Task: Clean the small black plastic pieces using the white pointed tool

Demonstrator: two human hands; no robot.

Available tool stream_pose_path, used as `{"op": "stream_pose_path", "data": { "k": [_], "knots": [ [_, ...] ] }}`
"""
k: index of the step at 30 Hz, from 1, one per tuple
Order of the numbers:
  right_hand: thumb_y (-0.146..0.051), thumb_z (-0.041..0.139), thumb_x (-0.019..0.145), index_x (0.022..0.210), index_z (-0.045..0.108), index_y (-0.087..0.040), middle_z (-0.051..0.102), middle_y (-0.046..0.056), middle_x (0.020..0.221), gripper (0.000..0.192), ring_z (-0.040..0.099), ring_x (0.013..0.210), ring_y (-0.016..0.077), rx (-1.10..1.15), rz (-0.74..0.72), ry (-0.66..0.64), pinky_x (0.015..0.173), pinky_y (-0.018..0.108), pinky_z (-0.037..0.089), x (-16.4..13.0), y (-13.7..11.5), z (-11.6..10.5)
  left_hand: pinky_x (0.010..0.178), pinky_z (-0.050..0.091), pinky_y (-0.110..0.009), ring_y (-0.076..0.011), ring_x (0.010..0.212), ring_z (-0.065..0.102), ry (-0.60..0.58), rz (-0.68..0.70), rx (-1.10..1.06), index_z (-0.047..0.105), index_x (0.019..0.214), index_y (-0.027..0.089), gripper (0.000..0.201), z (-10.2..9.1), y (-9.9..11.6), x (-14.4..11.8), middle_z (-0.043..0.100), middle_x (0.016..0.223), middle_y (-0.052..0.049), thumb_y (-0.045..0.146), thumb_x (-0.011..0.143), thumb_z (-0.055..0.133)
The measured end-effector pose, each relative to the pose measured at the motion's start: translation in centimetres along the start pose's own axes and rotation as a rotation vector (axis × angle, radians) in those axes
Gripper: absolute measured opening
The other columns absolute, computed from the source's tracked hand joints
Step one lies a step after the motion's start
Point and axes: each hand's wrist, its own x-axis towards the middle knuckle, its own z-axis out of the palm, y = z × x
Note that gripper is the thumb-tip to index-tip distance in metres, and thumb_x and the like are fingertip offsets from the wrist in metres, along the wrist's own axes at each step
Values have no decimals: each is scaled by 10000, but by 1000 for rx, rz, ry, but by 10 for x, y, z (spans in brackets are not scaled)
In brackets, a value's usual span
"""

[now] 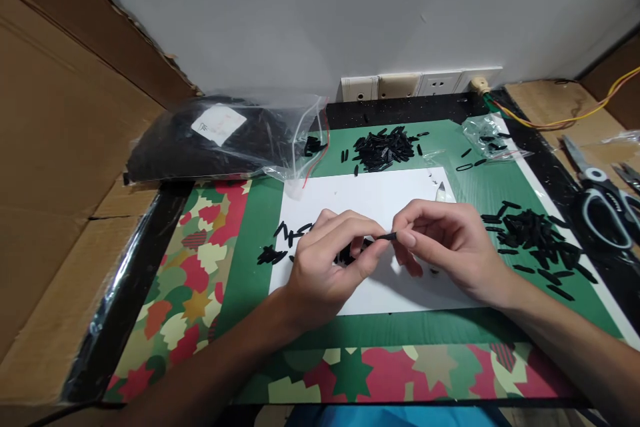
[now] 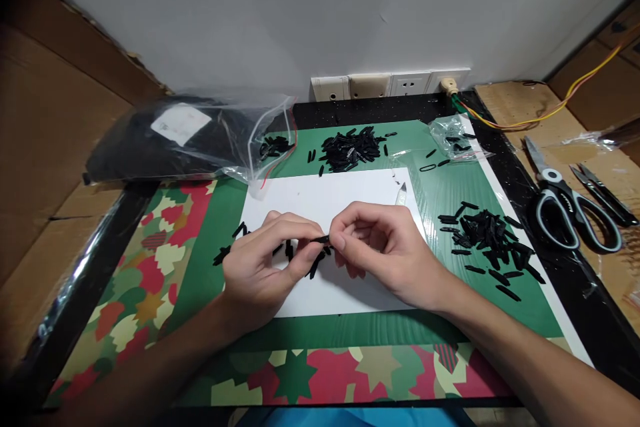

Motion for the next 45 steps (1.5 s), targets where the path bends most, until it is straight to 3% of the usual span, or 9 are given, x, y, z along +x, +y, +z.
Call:
{"op": "stream_pose_path", "data": {
  "k": [23, 35, 45],
  "knots": [
    [-302, 826, 982, 924, 731, -163, 727, 14, 750, 177, 620, 561, 91, 39, -8, 29, 518, 204, 502, 3, 1, 1, 848, 435, -321, -133, 788, 643, -171, -188, -73, 689, 983, 207, 250, -3, 1, -3, 767, 877, 12, 234, 1151, 506],
    [-352, 847, 958, 945, 751, -163, 686, -3, 699, 212, 608, 546, 103, -15, -10, 65, 513, 219, 512, 4, 1, 0, 779, 402, -326, -121, 722, 590, -138, -100, -25, 652, 1016, 215, 79, -1, 0, -2, 718, 857, 24, 174, 1081, 634],
    [-402, 756, 1031, 864, 687, -170, 648, -14, 696, 294, 566, 599, 93, -144, -15, 24, 561, 215, 442, 3, -1, -3, 747, 434, -331, -129, 741, 707, -46, -22, 17, 702, 1022, 217, 95, 2, -1, -1, 787, 876, 14, 135, 1007, 745]
  ]
}}
